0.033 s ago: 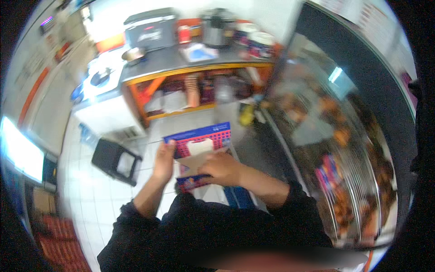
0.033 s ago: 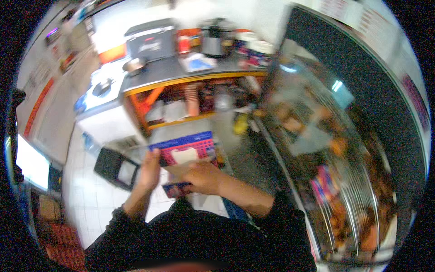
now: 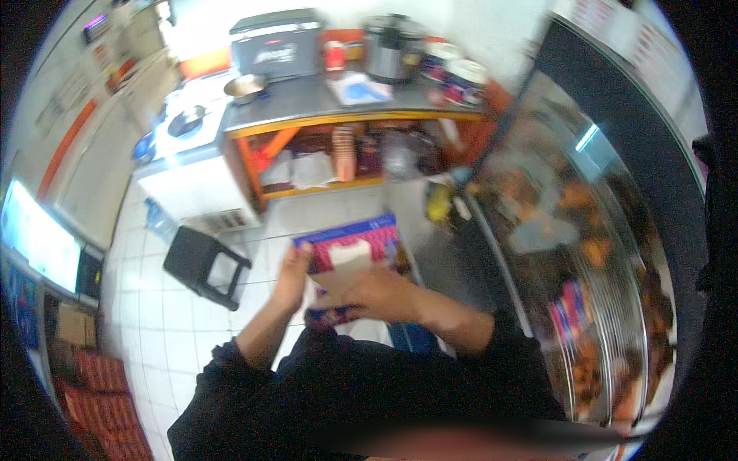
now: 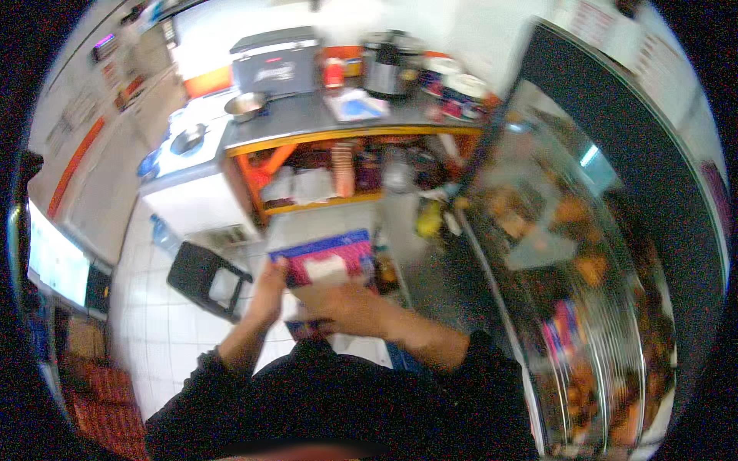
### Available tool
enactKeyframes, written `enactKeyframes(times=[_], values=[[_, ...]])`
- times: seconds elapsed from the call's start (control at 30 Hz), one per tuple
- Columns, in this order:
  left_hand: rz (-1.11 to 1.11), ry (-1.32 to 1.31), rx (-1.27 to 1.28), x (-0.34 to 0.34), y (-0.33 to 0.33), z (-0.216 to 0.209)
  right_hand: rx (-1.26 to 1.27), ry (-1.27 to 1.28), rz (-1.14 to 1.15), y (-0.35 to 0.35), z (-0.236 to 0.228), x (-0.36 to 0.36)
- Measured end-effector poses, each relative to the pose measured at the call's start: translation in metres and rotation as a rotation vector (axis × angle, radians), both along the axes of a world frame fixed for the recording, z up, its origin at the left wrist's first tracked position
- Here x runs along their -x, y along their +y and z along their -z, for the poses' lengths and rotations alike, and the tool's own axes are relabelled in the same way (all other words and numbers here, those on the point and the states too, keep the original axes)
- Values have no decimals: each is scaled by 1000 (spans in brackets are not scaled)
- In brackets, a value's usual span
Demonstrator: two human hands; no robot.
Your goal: The person assembles a takeout meal by placing fried chicken and scrambled eggs into a paper box, adding a sauce packet, and sealing the box. They then retrieve ice from a freezer and dispense a beverage into a cup.
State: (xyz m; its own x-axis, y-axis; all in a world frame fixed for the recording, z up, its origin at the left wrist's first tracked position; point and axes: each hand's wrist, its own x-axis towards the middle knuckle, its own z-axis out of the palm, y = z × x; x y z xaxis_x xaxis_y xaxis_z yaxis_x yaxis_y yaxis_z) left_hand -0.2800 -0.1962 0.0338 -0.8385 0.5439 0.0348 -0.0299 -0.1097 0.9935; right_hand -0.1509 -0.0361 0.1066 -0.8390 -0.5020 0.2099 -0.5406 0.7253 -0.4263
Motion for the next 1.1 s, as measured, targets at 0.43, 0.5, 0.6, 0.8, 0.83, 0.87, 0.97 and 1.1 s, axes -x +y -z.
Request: enactKeyframes(times=[0.43,0.5,0.6,0.8,0.83,0.87,0.97,1.1], values=[[227,-753,-56,328,-71,70,-2,-484,477,64,67,349],[250,-704,37,382,-36,73,56,-459,682,104,93,398],[287,-392,174,468,44,103,-37,-266,953,162,154,474],[140,-436,155,677,203,171,107,-333,922,340,243,685],[107,-309,202,712,221,168,90,-362,915,365,249,716],[127,-100,312,745,237,159,72,-387,910,387,253,748],[-90,476,382,852,254,91,59,-390,936,432,255,826],[-332,756,525,991,255,-33,-74,-521,1034,452,264,897]])
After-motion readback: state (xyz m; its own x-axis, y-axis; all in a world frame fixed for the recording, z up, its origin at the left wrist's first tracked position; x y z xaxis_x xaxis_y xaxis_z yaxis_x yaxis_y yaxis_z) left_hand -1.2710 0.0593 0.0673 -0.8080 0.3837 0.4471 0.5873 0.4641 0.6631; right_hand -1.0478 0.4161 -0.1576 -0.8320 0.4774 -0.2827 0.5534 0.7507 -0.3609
